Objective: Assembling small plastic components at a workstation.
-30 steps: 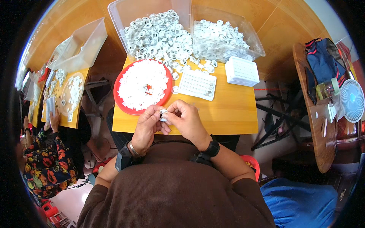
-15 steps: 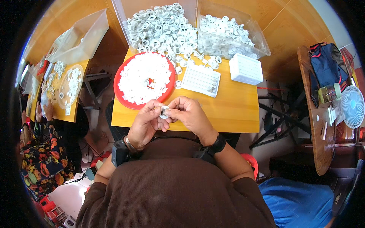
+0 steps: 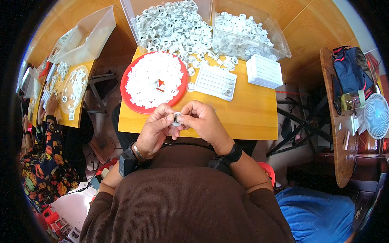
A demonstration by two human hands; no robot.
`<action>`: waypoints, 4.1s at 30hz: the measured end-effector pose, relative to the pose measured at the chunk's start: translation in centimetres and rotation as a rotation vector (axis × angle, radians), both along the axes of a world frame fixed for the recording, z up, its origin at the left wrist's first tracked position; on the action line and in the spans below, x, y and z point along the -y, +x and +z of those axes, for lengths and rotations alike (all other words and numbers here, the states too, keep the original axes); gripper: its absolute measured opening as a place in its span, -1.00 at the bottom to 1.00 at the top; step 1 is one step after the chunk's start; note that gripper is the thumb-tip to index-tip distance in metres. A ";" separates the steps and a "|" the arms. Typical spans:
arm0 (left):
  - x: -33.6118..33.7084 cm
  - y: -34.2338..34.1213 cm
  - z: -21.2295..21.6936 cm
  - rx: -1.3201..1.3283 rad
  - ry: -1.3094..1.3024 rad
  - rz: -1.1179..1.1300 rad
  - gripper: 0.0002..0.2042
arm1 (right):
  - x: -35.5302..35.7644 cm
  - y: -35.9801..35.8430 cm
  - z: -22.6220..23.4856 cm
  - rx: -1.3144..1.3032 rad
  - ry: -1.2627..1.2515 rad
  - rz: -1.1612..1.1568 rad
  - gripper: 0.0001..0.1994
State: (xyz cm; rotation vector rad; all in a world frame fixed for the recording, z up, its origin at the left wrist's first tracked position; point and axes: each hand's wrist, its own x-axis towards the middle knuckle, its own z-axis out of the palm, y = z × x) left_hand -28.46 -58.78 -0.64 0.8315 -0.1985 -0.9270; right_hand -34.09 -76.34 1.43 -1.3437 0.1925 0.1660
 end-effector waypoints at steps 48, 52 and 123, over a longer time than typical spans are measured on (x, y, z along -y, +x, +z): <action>-3.1 1.3 -1.2 -0.120 -0.256 0.186 -0.78 | -2.0 4.5 0.0 0.167 -0.221 0.065 -0.94; -2.7 1.0 -1.1 -0.108 -0.242 0.144 -0.78 | -1.0 3.6 -0.1 0.137 -0.051 0.064 -0.91; -1.1 -0.1 -0.6 0.119 0.026 0.160 -0.78 | -2.8 0.9 -0.2 0.298 -0.363 -0.130 -0.88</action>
